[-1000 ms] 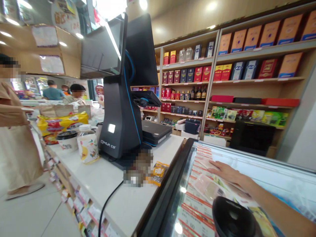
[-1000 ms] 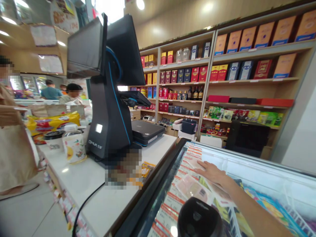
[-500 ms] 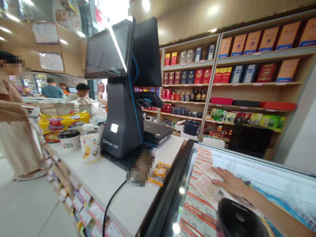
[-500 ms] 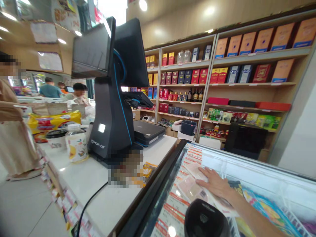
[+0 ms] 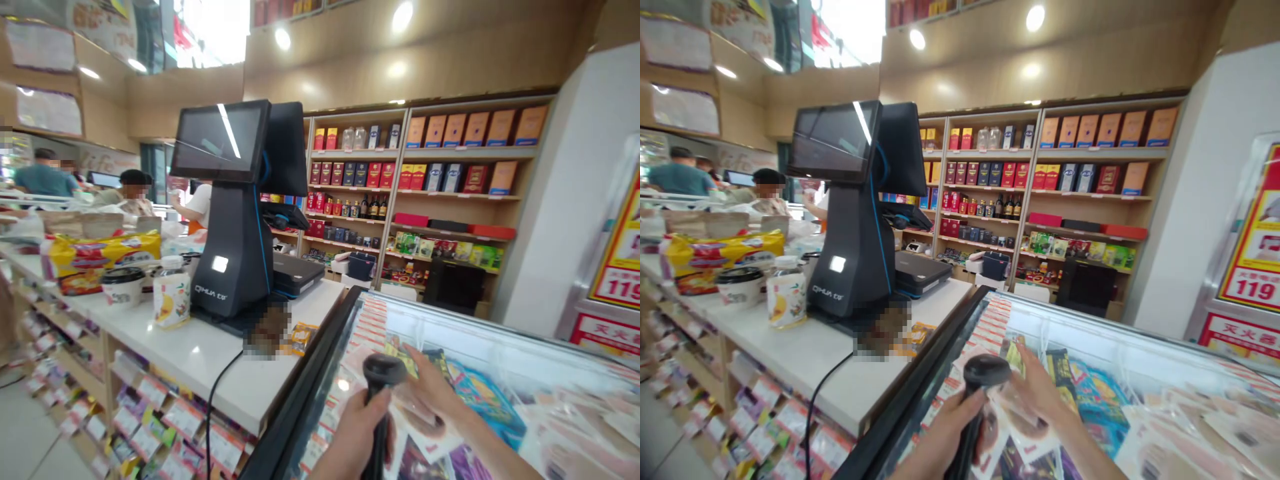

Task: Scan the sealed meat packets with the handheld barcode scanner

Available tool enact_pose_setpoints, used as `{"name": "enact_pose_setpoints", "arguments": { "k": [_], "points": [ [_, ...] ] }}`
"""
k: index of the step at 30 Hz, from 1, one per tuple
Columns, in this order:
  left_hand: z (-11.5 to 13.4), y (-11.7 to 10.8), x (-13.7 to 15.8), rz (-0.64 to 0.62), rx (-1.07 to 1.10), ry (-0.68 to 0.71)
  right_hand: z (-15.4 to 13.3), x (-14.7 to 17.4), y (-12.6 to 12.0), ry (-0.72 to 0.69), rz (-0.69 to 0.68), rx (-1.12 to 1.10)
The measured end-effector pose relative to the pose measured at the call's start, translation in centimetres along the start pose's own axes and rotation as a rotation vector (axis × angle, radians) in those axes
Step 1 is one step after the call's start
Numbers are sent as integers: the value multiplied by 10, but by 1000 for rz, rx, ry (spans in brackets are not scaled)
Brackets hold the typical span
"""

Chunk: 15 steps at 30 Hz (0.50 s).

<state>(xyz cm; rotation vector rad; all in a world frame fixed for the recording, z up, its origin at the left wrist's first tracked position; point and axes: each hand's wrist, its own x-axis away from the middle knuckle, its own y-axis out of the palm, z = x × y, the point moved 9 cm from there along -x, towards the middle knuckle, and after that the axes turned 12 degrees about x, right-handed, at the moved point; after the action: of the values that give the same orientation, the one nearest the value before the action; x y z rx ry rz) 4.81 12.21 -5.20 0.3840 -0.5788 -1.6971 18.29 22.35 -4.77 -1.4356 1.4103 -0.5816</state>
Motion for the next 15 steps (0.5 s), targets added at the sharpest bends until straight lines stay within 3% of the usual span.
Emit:
{"name": "enact_pose_setpoints", "arguments": {
  "k": [4,15],
  "points": [
    [10,5,14,61,-15,-44,26,29,-10,123,-123,239],
    [40,42,50,35,-58,20,5,58,-18,274,-175,253]
  ]
}}
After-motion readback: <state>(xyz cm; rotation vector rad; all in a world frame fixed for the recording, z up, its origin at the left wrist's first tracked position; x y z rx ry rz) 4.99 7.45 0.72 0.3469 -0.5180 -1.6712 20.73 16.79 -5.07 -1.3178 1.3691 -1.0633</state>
